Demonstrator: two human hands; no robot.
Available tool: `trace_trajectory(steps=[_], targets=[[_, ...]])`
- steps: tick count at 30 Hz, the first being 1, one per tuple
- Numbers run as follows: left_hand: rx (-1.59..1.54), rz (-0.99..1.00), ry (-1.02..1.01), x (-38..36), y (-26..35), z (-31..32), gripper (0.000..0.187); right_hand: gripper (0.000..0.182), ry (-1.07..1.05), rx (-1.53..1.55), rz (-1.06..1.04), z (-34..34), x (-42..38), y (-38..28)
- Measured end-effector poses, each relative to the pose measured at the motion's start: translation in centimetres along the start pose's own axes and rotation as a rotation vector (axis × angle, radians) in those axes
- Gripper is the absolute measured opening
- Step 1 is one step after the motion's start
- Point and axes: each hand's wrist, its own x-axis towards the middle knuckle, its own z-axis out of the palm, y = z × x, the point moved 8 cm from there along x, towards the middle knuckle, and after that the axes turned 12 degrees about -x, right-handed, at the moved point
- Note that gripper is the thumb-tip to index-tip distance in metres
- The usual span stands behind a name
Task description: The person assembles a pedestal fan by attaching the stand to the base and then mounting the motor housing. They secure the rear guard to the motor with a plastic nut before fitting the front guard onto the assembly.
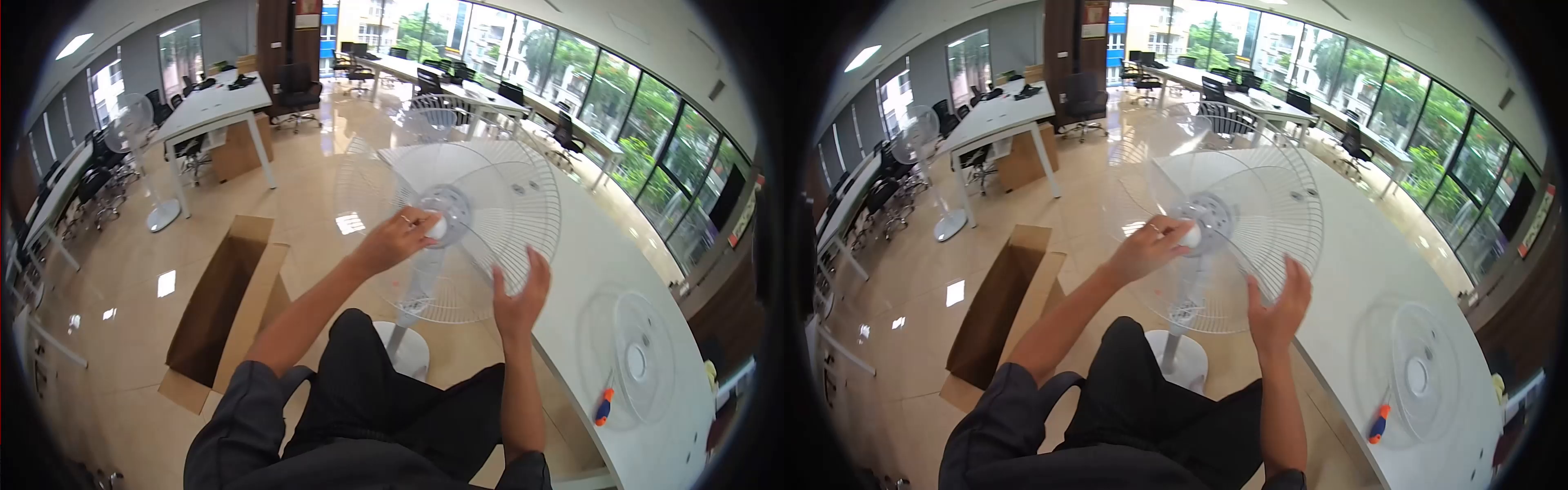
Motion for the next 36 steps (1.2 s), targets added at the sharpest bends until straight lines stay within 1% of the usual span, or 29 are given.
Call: trace_trajectory(steps=[1,2,4,5,6,8,10,11,13,14,16,18,19,22,24,25,27,28,29,30,31,33,34,35,36], targets=[[-0.021,0.004,0.002,0.0,0.1,0.2,0.045,0.035,-0.029,-0.051,-0.082,0.4,0.1,-0.4],[0.009,0.008,0.012,0.0,0.0,0.2,0.046,0.035,-0.031,-0.066,-0.079,0.9,-0.3,0.4],[0.097,0.033,0.030,-0.2,0.0,0.3,0.046,0.020,-0.464,0.236,0.093,5.8,-2.0,2.7],[0.097,0.034,0.033,-0.4,-0.2,0.4,0.046,0.020,-0.463,0.234,0.091,6.0,-2.1,2.6],[0.092,0.026,0.060,-0.7,-0.5,0.4,0.046,0.018,-0.442,0.296,0.147,6.0,-2.4,2.5],[0.084,0.017,0.086,-0.8,-0.7,0.6,0.045,0.020,-0.426,0.398,0.240,6.2,-3.3,2.8],[0.138,-0.007,0.158,-0.8,-0.5,0.6,0.045,0.020,-0.435,0.396,0.274,6.7,-4.5,2.8],[0.132,-0.004,0.154,-1.0,-0.4,1.1,0.045,0.020,-0.439,0.396,0.302,6.9,-5.1,2.8],[0.166,-0.096,0.262,-1.7,-1.0,1.3,0.046,0.020,-0.418,0.399,0.321,7.4,-7.1,2.1],[0.160,-0.088,0.264,-1.8,-0.6,1.6,0.046,0.021,-0.400,0.404,0.333,7.6,-7.9,1.7],[0.159,-0.176,0.325,-2.2,-0.6,1.6,0.043,0.021,-0.393,0.427,0.355,7.8,-9.1,1.0],[0.149,-0.178,0.351,-2.2,-0.7,1.9,0.043,0.020,-0.406,0.453,0.401,7.8,-9.3,0.8],[0.144,-0.186,0.375,-2.3,-0.8,1.8,0.042,0.020,-0.400,0.451,0.403,7.7,-9.1,1.0],[0.126,-0.221,0.354,-2.0,-0.7,1.6,0.041,0.019,-0.408,0.420,0.375,7.9,-8.4,1.5],[0.154,-0.234,0.348,-2.1,-0.6,1.8,0.042,0.018,-0.447,0.348,0.271,8.1,-8.3,1.7],[0.147,-0.254,0.371,-2.5,-1.0,2.1,0.042,0.016,-0.425,0.361,0.269,8.1,-8.4,1.8],[0.303,-0.258,0.434,-3.6,-1.2,3.0,0.037,0.013,-0.393,0.323,0.272,7.9,-8.5,1.9],[0.231,-0.283,0.465,-4.5,-2.6,3.8,0.039,0.015,-0.466,0.306,0.364,8.2,-8.8,2.5],[0.089,-0.410,0.496,-5.5,-4.2,4.5,0.038,0.017,-0.295,0.444,0.369,9.6,-10.4,3.6],[0.203,-0.365,0.469,-4.7,-3.4,4.5,0.036,0.018,-0.333,0.366,0.326,9.2,-10.0,3.5],[0.124,-0.437,0.468,-3.6,-2.2,3.7,0.033,0.018,-0.503,0.347,0.357,7.9,-9.0,2.7],[0.099,-0.402,0.391,-2.2,-0.8,3.1,0.033,0.025,-0.530,0.406,0.302,7.2,-8.7,3.2],[0.076,-0.335,0.380,-2.0,-0.2,2.6,0.032,0.025,-0.515,0.386,0.316,5.3,-7.6,3.8],[0.056,-0.277,0.367,-2.2,-0.4,2.0,0.031,0.032,-0.415,0.399,0.336,2.4,-6.1,4.4],[0.073,-0.242,0.400,-2.7,-0.3,0.5,0.032,0.041,-0.323,0.416,0.351,-0.4,-5.4,5.9]])
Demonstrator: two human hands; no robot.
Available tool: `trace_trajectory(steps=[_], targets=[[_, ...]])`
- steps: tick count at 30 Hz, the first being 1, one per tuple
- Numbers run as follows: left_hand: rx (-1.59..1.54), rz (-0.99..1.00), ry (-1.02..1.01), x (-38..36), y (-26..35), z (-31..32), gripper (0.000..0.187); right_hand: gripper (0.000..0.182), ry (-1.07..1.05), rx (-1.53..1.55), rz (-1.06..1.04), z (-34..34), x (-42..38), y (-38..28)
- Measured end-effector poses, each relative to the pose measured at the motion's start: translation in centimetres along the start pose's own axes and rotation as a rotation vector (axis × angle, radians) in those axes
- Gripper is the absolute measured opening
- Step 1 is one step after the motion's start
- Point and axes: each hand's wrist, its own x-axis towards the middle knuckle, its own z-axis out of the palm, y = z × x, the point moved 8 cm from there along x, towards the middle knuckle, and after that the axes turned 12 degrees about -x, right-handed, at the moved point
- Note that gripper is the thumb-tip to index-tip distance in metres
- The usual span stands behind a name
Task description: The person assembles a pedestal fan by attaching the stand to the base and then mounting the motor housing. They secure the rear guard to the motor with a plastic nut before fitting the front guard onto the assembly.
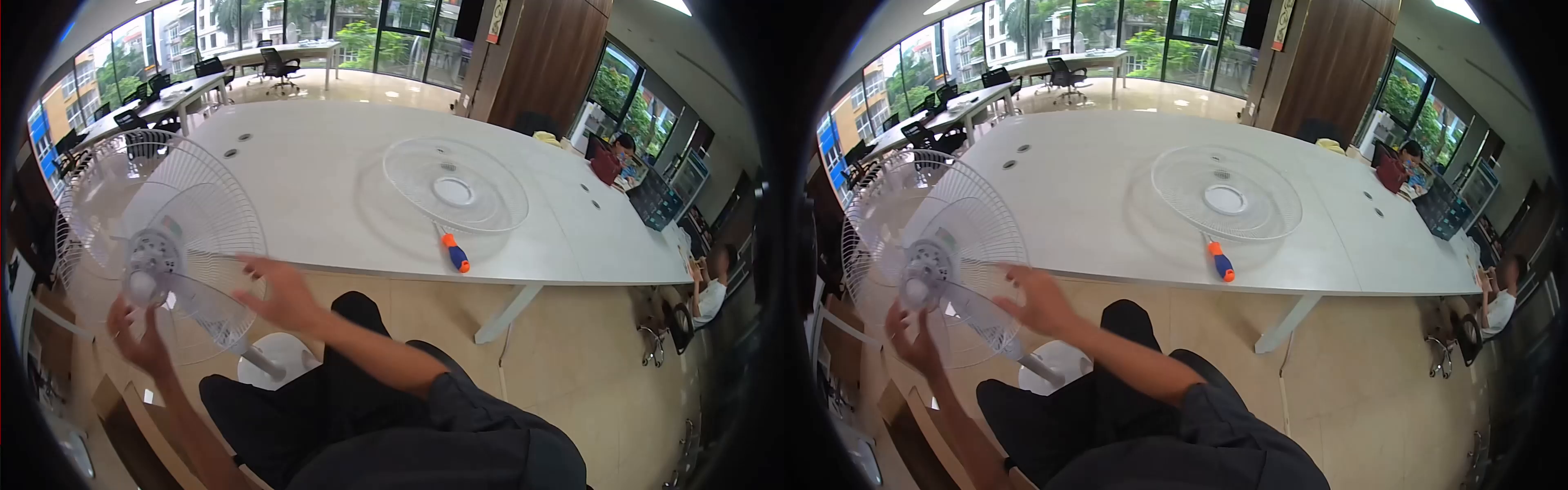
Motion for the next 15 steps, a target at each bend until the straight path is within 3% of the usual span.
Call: trace_trajectory(steps=[1,3,5,6,8,9,10,11,12,13,15], targets=[[0.012,0.029,0.034,-0.5,-0.2,-1.8,0.033,0.055,0.049,-0.158,-0.050,-3.3,0.0,1.0],[0.112,0.001,0.100,-3.6,-5.1,-6.3,0.039,0.042,0.318,-0.284,-0.098,-11.9,0.5,4.8],[0.232,-0.448,0.211,-8.3,-12.7,-11.2,0.044,0.039,0.387,-0.518,0.098,-19.6,1.0,11.0],[0.234,-0.459,0.205,-10.6,-15.6,-13.1,0.044,0.040,0.368,-0.765,0.081,-21.8,1.1,13.4],[0.116,-0.768,0.281,-16.2,-23.7,-15.6,0.060,0.042,0.248,-1.139,0.094,-23.4,0.0,18.4],[0.118,-0.770,0.287,-17.6,-25.9,-14.9,0.060,0.042,0.148,-1.263,0.125,-23.5,-0.4,20.7],[-0.107,-0.971,0.298,-20.5,-29.0,-13.2,0.065,0.042,0.147,-1.262,0.113,-23.9,-0.3,22.0],[-0.338,-1.162,0.307,-22.6,-30.6,-11.8,0.071,0.037,-0.059,-1.308,0.197,-23.4,-0.1,24.6],[-0.562,-1.266,0.299,-22.3,-28.9,-9.6,0.073,0.032,-0.265,-1.345,0.277,-22.8,-0.1,26.5],[-0.791,-1.359,0.285,-21.2,-25.9,-6.6,0.076,0.032,-0.263,-1.341,0.264,-23.0,0.5,26.6],[-0.835,-1.341,0.252,-20.5,-23.8,-4.8,0.075,0.020,-0.244,-1.332,0.271,-23.6,2.0,26.5]])
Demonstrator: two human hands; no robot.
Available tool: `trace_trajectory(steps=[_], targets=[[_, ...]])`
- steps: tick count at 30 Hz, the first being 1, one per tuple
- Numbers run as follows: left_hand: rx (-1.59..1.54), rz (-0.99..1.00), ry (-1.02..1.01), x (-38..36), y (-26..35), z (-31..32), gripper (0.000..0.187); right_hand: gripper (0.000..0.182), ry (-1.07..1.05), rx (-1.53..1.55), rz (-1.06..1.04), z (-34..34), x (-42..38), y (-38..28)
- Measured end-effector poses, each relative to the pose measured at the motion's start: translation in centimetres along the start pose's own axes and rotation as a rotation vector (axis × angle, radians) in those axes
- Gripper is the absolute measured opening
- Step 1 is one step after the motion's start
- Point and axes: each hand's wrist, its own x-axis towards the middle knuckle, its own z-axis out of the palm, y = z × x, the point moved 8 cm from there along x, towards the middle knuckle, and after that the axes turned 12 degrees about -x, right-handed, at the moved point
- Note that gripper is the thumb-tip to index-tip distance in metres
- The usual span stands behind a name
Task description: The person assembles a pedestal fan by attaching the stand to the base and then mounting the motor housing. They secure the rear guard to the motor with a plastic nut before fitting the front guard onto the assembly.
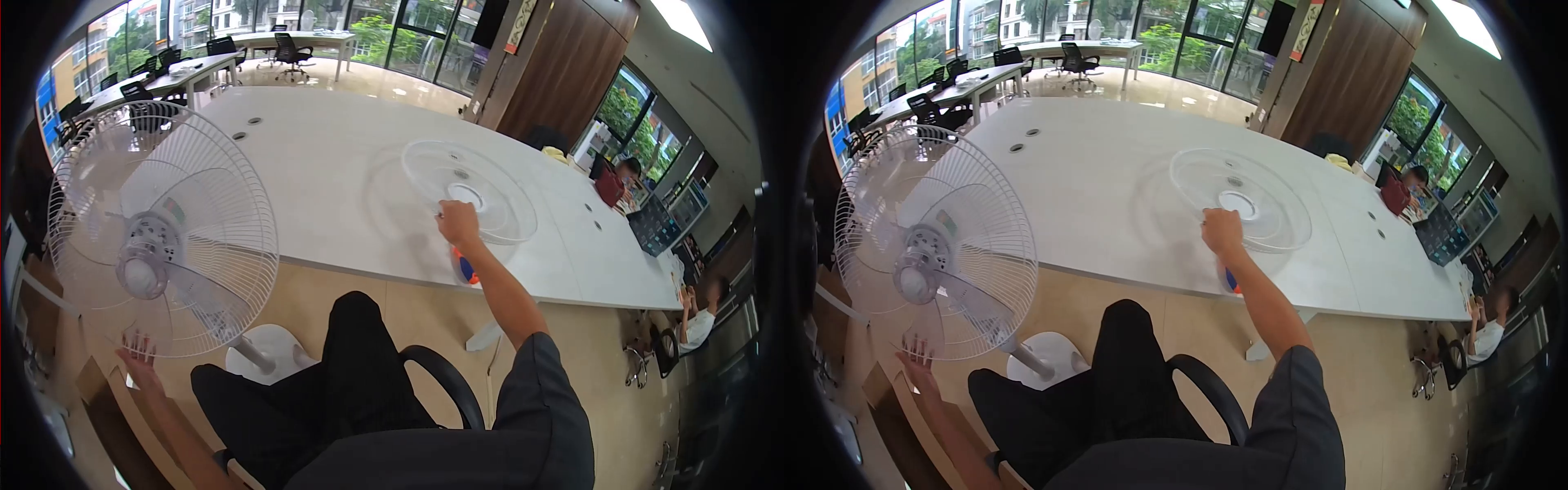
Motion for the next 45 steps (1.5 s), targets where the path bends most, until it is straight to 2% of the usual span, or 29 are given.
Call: trace_trajectory(steps=[2,4,8,10,14,15,16,18,19,21,22,23,24,25,27,28,30,31,32,34,36,37,38,39,40,41,42,43,45], targets=[[-0.012,-0.008,-0.039,-1.0,-0.1,1.3,0.075,0.016,0.177,0.061,0.062,-2.7,0.7,2.1],[-0.044,-0.078,-0.120,-1.9,-0.4,2.7,0.074,0.020,0.091,0.058,0.136,-5.8,1.8,4.6],[-0.052,-0.012,-0.068,-3.0,-0.2,3.5,0.074,0.029,0.367,0.180,0.183,-13.6,2.5,11.1],[-0.022,-0.013,-0.046,-3.8,-0.3,3.6,0.072,0.029,0.448,0.384,0.258,-17.5,1.5,14.8],[0.054,0.099,0.004,-5.5,0.5,3.0,0.069,0.021,0.660,0.863,0.244,-28.5,-5.9,16.8],[0.139,0.138,0.168,-5.9,0.9,1.0,0.065,0.019,0.722,0.894,0.220,-31.2,-8.4,17.3],[0.222,0.174,0.330,-6.7,1.1,-0.5,0.062,0.019,0.786,0.923,0.197,-32.9,-10.8,18.2],[0.236,0.214,0.319,-9.0,0.8,-0.2,0.057,0.023,0.929,1.231,0.116,-33.7,-15.2,21.1],[0.272,0.255,0.316,-10.2,0.9,0.5,0.053,0.023,0.956,1.228,0.105,-34.0,-17.1,21.3],[0.303,0.216,0.078,-13.1,-0.2,5.5,0.045,0.032,1.116,1.580,-0.113,-34.8,-20.6,21.5],[0.205,0.196,-0.012,-14.8,-0.6,8.8,0.040,0.032,1.150,1.587,-0.137,-34.8,-21.5,21.2],[0.195,0.148,-0.089,-17.6,0.9,13.2,0.036,0.035,1.112,1.746,-0.384,-34.8,-21.7,20.2],[0.153,0.288,-0.343,-18.6,1.1,16.1,0.041,0.038,1.056,1.888,-0.645,-35.1,-22.3,18.8],[0.153,0.236,-0.420,-21.5,3.6,19.8,0.053,0.038,1.086,1.895,-0.674,-34.9,-23.1,17.8],[-0.058,0.123,-0.631,-25.1,8.1,25.0,0.076,0.045,0.948,2.112,-0.945,-34.8,-23.2,13.5],[-0.049,0.164,-0.622,-26.3,11.1,26.4,0.076,0.050,0.889,2.066,-1.111,-35.0,-23.4,11.0],[-0.271,0.187,-0.914,-29.9,16.1,28.5,0.088,0.061,1.050,2.131,-0.773,-32.7,-24.0,6.0],[-0.293,0.293,-0.922,-29.0,16.0,26.5,0.101,0.066,1.211,2.167,-0.250,-30.0,-25.2,3.5],[-0.263,0.314,-0.888,-29.8,16.7,25.0,0.101,0.069,1.095,2.206,-0.465,-30.2,-25.4,-0.4],[-0.364,0.551,-0.773,-32.5,19.7,21.2,0.106,0.073,0.922,2.293,-0.684,-29.6,-25.8,-7.6],[-0.599,0.399,-0.613,-32.3,21.3,16.2,0.109,0.081,0.894,2.608,-0.014,-24.4,-25.8,-12.3],[-0.615,0.422,-0.564,-32.3,22.7,14.8,0.104,0.081,0.822,2.645,-0.003,-22.4,-25.7,-13.6],[-0.638,0.448,-0.517,-32.1,23.7,13.3,0.099,0.086,0.591,2.550,-0.296,-21.5,-24.6,-15.4],[-0.574,0.431,-0.450,-30.7,24.8,11.6,0.091,0.091,0.439,2.518,-0.442,-21.6,-23.9,-16.5],[-0.553,0.402,-0.265,-28.9,25.3,9.5,0.085,0.096,0.290,2.461,-0.579,-21.6,-23.3,-17.7],[-0.407,0.412,-0.373,-26.8,27.1,8.9,0.083,0.100,0.216,2.500,-0.575,-23.0,-21.9,-18.1],[-0.440,0.347,-0.409,-25.5,28.8,9.8,0.082,0.097,0.122,2.476,-0.555,-25.4,-20.2,-18.8],[-0.321,0.392,-0.408,-23.7,30.3,10.6,0.076,0.094,0.038,2.446,-0.520,-26.8,-19.0,-19.4],[-0.092,0.339,-0.636,-22.1,32.7,15.4,0.042,0.089,-0.022,2.286,-0.398,-24.3,-17.1,-20.1]])
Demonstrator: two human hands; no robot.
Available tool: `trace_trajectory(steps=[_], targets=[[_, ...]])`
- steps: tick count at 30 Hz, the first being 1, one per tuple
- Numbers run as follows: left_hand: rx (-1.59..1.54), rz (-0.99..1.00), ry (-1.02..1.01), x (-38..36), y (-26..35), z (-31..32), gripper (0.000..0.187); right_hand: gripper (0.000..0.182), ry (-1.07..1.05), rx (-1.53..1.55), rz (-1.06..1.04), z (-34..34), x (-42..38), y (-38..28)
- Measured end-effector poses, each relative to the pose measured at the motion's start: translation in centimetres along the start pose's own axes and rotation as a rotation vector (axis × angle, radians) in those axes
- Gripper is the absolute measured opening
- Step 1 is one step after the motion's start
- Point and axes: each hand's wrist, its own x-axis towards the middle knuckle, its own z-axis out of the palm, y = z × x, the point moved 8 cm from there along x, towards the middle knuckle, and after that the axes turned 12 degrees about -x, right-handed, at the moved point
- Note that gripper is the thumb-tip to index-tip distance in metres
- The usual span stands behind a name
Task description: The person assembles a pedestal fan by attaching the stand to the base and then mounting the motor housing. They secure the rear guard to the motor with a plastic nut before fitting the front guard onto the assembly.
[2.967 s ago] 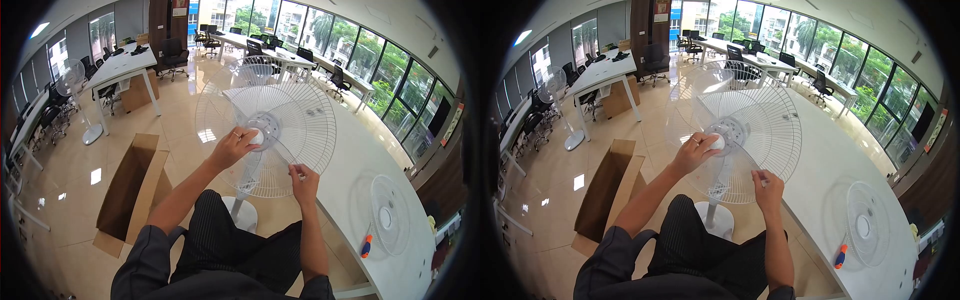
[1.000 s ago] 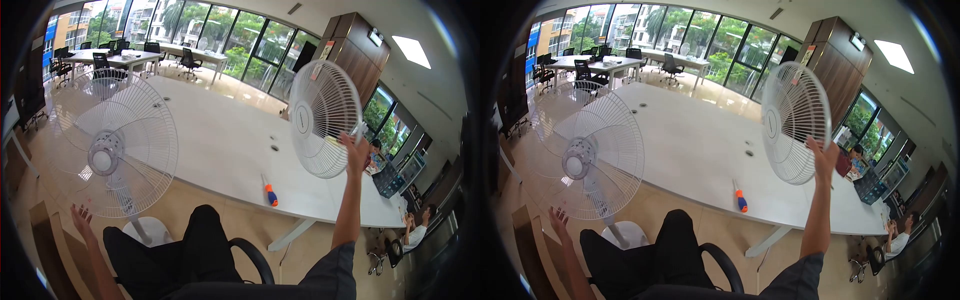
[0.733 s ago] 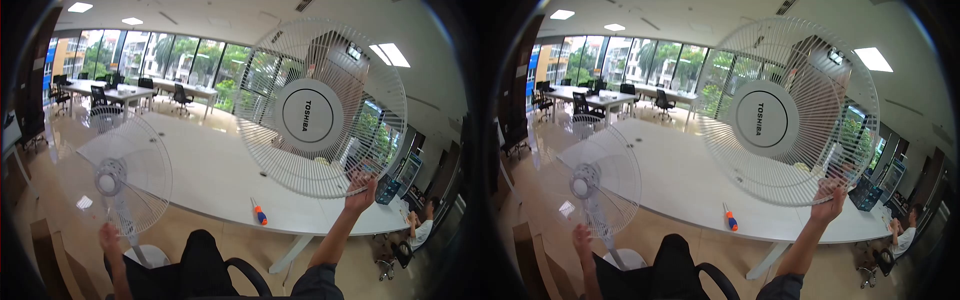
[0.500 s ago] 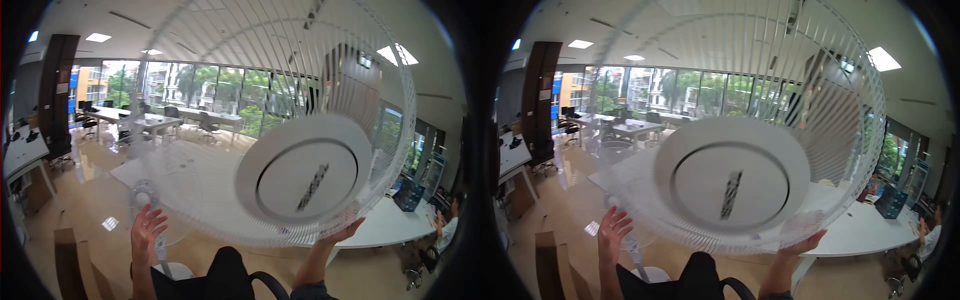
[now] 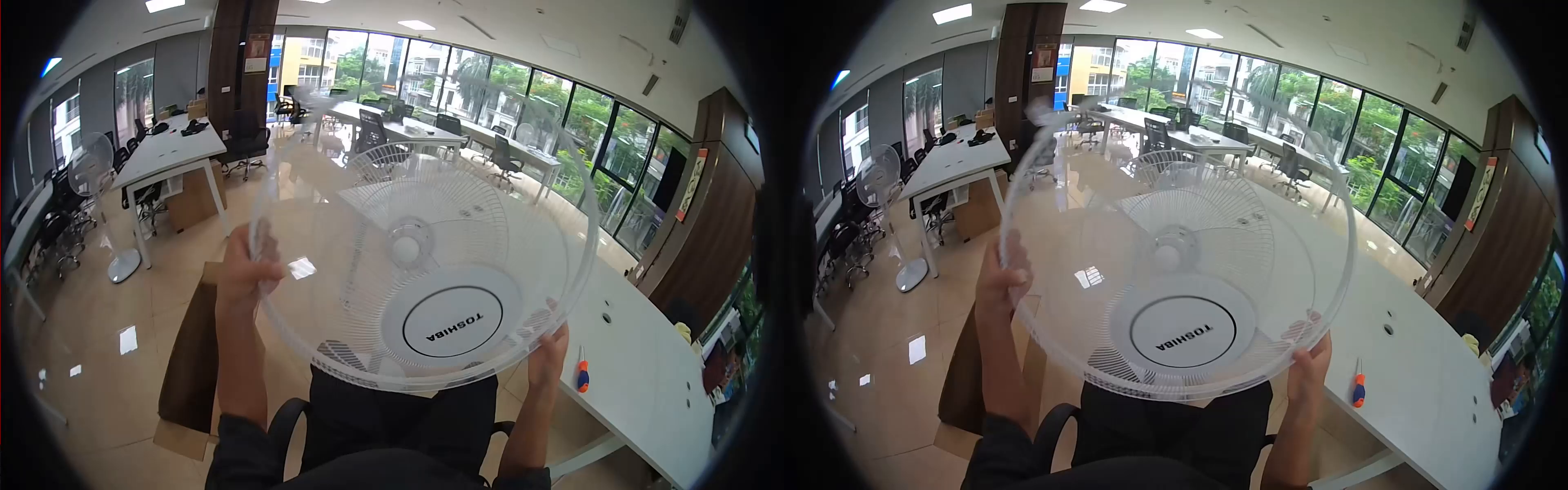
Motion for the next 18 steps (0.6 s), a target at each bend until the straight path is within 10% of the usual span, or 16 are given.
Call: trace_trajectory(steps=[9,18], targets=[[0.606,-0.330,-0.158,13.4,-3.8,2.3,0.039,0.072,0.169,-0.078,0.348,0.7,-4.2,14.0],[0.494,-0.078,-0.225,13.5,-6.9,-1.0,0.049,0.094,0.365,-0.381,0.009,-2.6,1.7,7.9]])
